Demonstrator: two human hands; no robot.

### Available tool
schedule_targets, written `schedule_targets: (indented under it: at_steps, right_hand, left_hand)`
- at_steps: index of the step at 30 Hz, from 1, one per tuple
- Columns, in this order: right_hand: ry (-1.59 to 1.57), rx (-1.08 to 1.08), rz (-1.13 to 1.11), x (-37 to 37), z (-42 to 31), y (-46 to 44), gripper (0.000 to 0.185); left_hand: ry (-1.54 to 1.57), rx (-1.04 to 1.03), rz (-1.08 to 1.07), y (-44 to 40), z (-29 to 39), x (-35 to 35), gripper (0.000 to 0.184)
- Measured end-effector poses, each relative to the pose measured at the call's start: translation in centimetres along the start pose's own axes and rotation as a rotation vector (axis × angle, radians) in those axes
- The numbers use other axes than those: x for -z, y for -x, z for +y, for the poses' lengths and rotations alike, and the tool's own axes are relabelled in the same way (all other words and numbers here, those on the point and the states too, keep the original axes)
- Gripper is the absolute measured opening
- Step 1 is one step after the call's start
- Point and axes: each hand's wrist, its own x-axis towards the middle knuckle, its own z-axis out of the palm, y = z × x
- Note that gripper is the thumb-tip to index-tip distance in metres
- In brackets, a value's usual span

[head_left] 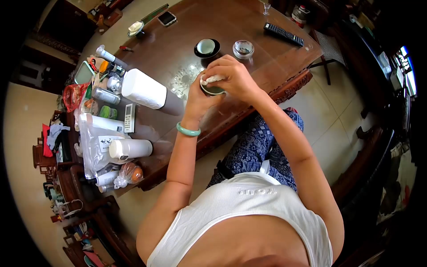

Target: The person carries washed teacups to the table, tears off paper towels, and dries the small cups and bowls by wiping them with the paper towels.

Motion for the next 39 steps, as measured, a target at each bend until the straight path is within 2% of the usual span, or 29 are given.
schedule_targets:
  at_steps: [2, 3, 4, 5, 6, 8, 9, 10, 11, 12, 14, 16, 17, 18, 20, 21, 24, 25, 27, 28, 30, 31, 32, 34, 36, 39]
  right_hand:
    - [0.153, 0.09, -0.014, -0.7, 0.4, 0.5, 0.021]
    - [0.154, 0.093, -0.015, -0.8, 0.0, 0.3, 0.021]
    - [0.292, 0.133, -0.068, -0.8, -0.5, 0.2, 0.022]
    - [0.43, 0.17, -0.121, -0.9, -0.9, 0.1, 0.022]
    - [0.433, 0.17, -0.119, -1.1, -1.0, -0.1, 0.022]
    - [0.526, 0.152, -0.255, -1.4, -1.2, -0.3, 0.02]
    - [0.541, 0.124, -0.302, -1.3, -1.0, -0.5, 0.011]
    - [0.541, 0.124, -0.302, -1.2, -1.0, -0.8, 0.011]
    - [0.51, -0.003, -0.407, -1.0, -1.0, -1.3, 0.009]
    - [0.478, -0.132, -0.509, -0.8, -0.8, -1.8, 0.008]
    - [0.384, -0.169, -0.531, -0.5, 0.2, -2.4, 0.013]
    - [-0.126, -0.531, -0.524, 0.1, 0.7, -2.3, 0.02]
    - [-0.331, -0.604, -0.477, -0.4, 2.3, -1.4, 0.029]
    - [-0.333, -0.604, -0.48, -0.1, 2.0, -1.2, 0.029]
    - [-0.638, -0.696, -0.422, 0.6, 1.2, -0.9, 0.03]
    - [-0.452, -0.559, -0.471, 0.8, 1.2, -0.7, 0.031]
    - [-0.366, -0.484, -0.499, 1.7, 1.0, -0.7, 0.031]
    - [-0.37, -0.532, -0.495, 2.2, 0.9, -0.8, 0.03]
    - [-0.455, -0.507, -0.372, 3.3, 0.6, -0.9, 0.03]
    - [-0.465, -0.519, -0.317, 3.8, 0.5, -1.2, 0.03]
    - [-0.464, -0.569, -0.349, 5.0, 0.5, -1.1, 0.033]
    - [-0.505, -0.58, -0.34, 5.1, 0.8, -1.0, 0.033]
    - [-0.546, -0.591, -0.33, 5.2, 1.0, -0.9, 0.034]
    - [-0.598, -0.59, -0.295, 5.1, 1.4, -0.5, 0.033]
    - [-0.587, -0.576, -0.244, 4.9, 2.5, 0.0, 0.032]
    - [-0.659, -0.595, -0.181, 4.9, 2.7, 0.6, 0.028]
  left_hand:
    - [-0.106, 0.065, 0.032, -0.1, 0.5, -0.3, 0.059]
    - [-0.186, -0.007, 0.082, -0.1, 0.1, -0.2, 0.057]
    - [-0.185, -0.01, 0.084, -0.2, 0.1, -0.2, 0.057]
    - [-0.317, -0.073, 0.129, -0.2, 0.1, -0.2, 0.057]
    - [-0.449, -0.137, 0.172, -0.3, 0.1, -0.2, 0.057]
    - [-0.435, -0.156, 0.173, -0.4, 0.4, -0.6, 0.055]
    - [-0.508, -0.201, 0.213, -0.4, 0.4, -0.9, 0.055]
    - [-0.582, -0.245, 0.252, -0.4, 0.4, -1.0, 0.054]
    - [-0.644, -0.33, 0.248, -0.4, 0.1, -1.0, 0.054]
    - [-0.643, -0.33, 0.247, -0.5, 0.0, -1.1, 0.054]
    - [-0.806, -0.461, 0.283, -0.7, -0.2, -1.4, 0.055]
    - [-0.802, -0.464, 0.287, -1.2, -0.7, -1.4, 0.057]
    - [-0.827, -0.472, 0.287, -1.4, -0.7, -1.4, 0.054]
    - [-0.851, -0.479, 0.286, -1.5, -0.7, -1.4, 0.051]
    - [-0.832, -0.482, 0.289, -1.5, -1.1, -1.3, 0.049]
    - [-0.81, -0.43, 0.259, -1.5, -0.9, -1.3, 0.049]
    - [-0.793, -0.335, 0.187, -1.2, 0.5, -1.5, 0.054]
    - [-0.668, -0.286, 0.099, -1.1, 1.2, -1.5, 0.058]
    - [-0.368, -0.229, -0.07, -1.3, 1.4, -1.1, 0.064]
    - [-0.368, -0.228, -0.068, -1.2, 1.5, -0.7, 0.064]
    - [0.255, 0.143, -0.182, -0.9, 2.4, 0.0, 0.054]
    - [0.42, 0.213, -0.191, -0.9, 2.7, 0.1, 0.046]
    - [0.419, 0.215, -0.194, -1.0, 2.6, 0.3, 0.046]
    - [0.603, 0.286, -0.271, -1.3, 2.2, 0.6, 0.041]
    - [0.594, 0.342, -0.208, -1.2, 1.4, 0.6, 0.036]
    - [0.376, 0.219, -0.119, -1.8, -0.7, 1.0, 0.02]
